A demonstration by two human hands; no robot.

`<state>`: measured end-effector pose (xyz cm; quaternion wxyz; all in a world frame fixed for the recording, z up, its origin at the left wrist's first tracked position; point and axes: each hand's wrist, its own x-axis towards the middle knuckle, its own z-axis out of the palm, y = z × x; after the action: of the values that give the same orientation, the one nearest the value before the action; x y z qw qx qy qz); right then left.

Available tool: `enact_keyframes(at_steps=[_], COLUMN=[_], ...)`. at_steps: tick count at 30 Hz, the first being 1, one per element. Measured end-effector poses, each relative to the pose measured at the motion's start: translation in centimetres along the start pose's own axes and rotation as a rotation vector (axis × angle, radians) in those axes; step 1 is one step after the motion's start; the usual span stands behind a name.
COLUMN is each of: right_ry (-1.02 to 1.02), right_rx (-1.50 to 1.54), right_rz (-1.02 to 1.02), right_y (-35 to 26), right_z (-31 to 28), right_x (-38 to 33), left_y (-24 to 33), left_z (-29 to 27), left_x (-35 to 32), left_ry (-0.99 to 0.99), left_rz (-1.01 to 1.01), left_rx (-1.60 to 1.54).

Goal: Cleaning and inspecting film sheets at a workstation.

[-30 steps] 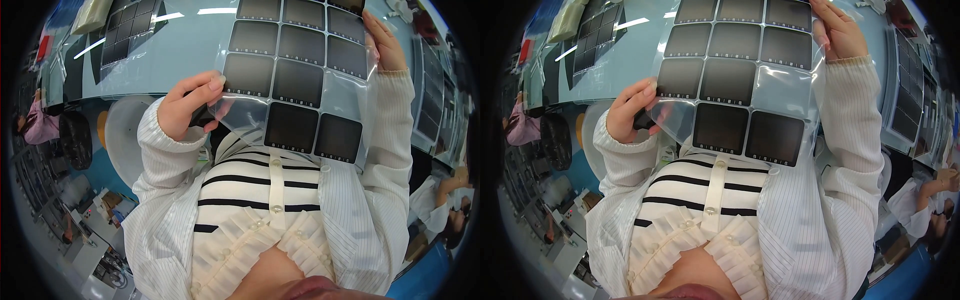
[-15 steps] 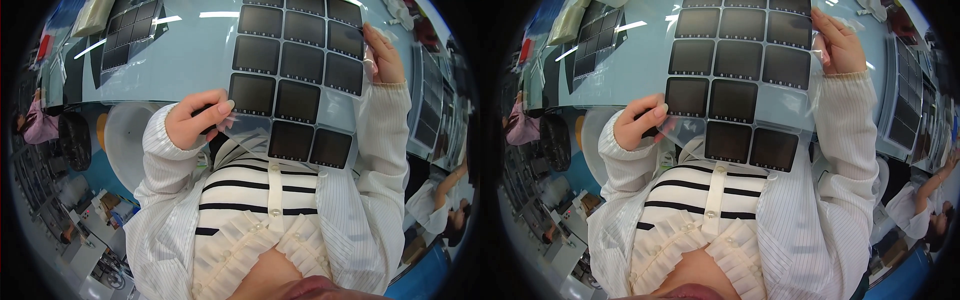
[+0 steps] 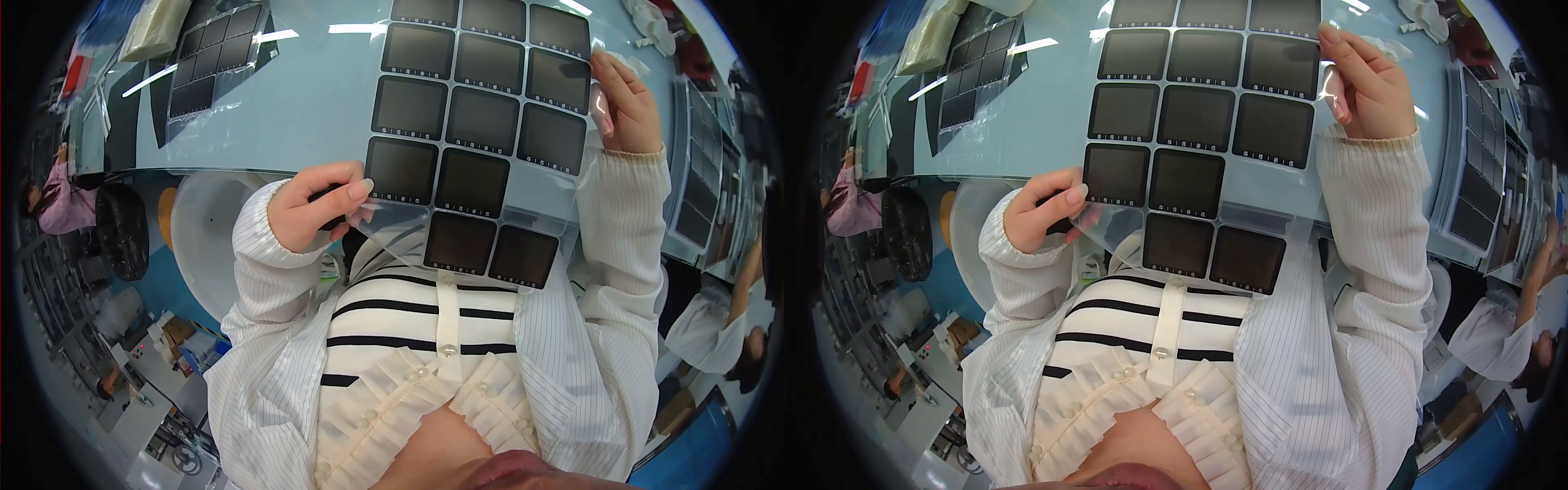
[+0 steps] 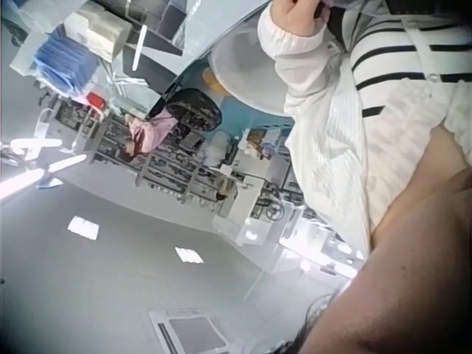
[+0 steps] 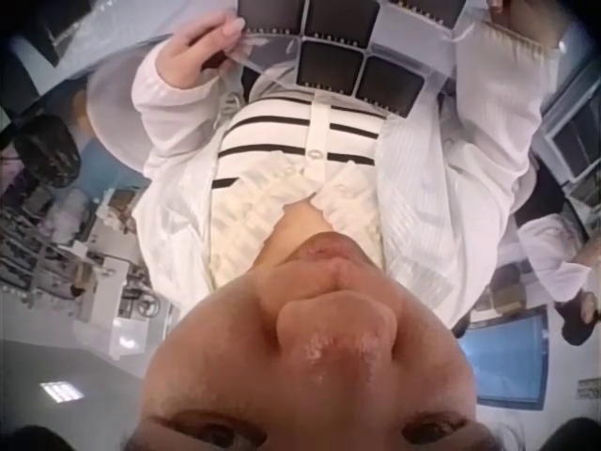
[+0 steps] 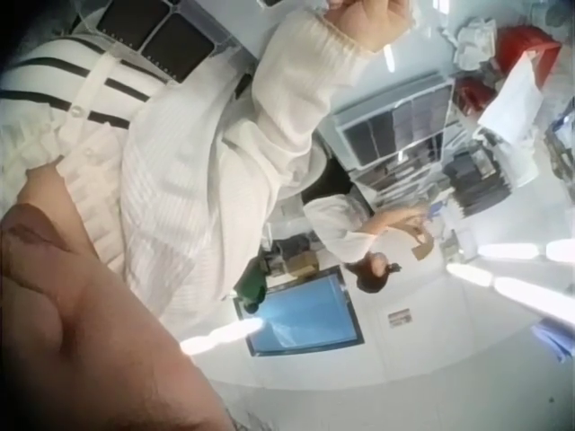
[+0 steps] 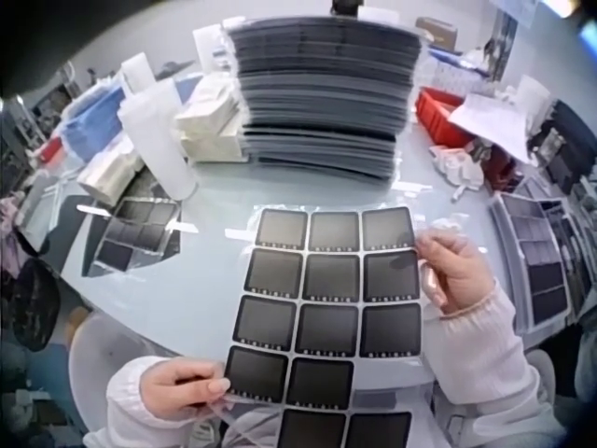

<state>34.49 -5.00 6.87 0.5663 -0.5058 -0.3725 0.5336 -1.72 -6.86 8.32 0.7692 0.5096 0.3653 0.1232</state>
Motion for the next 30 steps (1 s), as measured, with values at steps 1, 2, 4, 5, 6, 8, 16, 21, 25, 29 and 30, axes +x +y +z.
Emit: enact_keyframes(at_steps=[1, 2, 4, 5, 6, 8, 16, 21, 25, 29, 30], right_ry=[-0.001, -0.017, -0.037, 0.016, 0.070, 0.105, 0.059, 0.038, 0.053, 0.065, 0.045], right_rx=[-0.001, 0.003, 0.006, -0.027, -0.060, -0.038, -0.008, -0.066, -0.001, 0.015, 0.019], right_rz=[0.000, 0.011, 0.024, 0.054, 0.084, 0.091, 0.120, 0.184, 0.188, 0.173, 0.153], right_y=[0.0, -0.1, -0.2, -0.4, -0.6, -1.1, -0.1, 0.1, 0.1, 0.3, 0.5], right_z=[-0.1, -0.2, -0.1, 0.2, 0.5, 1.8, 1.1, 2.1, 2.7, 2.5, 2.4], right_x=[0.0, 0.0, -0.1, -0.2, -0.2, -0.1, 1.2, 1.6, 1.4, 1.5, 1.6], left_y=[0.0, 0.1, 0.3, 0.4, 0.4, 0.4, 0.1, -0.4, -0.5, -0.8, -0.9], left_z=[0.0, -0.1, 0.0, 0.1, 0.1, 0.1, 0.1, 0.4, 0.3, 0.0, -0.2], left_x=[0.0, 0.0, 0.0, 0.0, 0.0, 0.1, 0.5, 0.7, 0.3, 0.0, 0.0], left_ry=[0.001, -0.008, -0.013, -0.008, -0.004, 0.002, 0.014, 0.104, 0.121, 0.082, 0.074], left_rz=[0.001, -0.005, -0.010, -0.019, -0.028, -0.039, -0.047, -0.066, -0.073, -0.103, -0.083], left_rx=[-0.001, 0.002, 0.002, -0.003, -0.009, -0.024, -0.087, -0.163, -0.133, -0.120, -0.120])
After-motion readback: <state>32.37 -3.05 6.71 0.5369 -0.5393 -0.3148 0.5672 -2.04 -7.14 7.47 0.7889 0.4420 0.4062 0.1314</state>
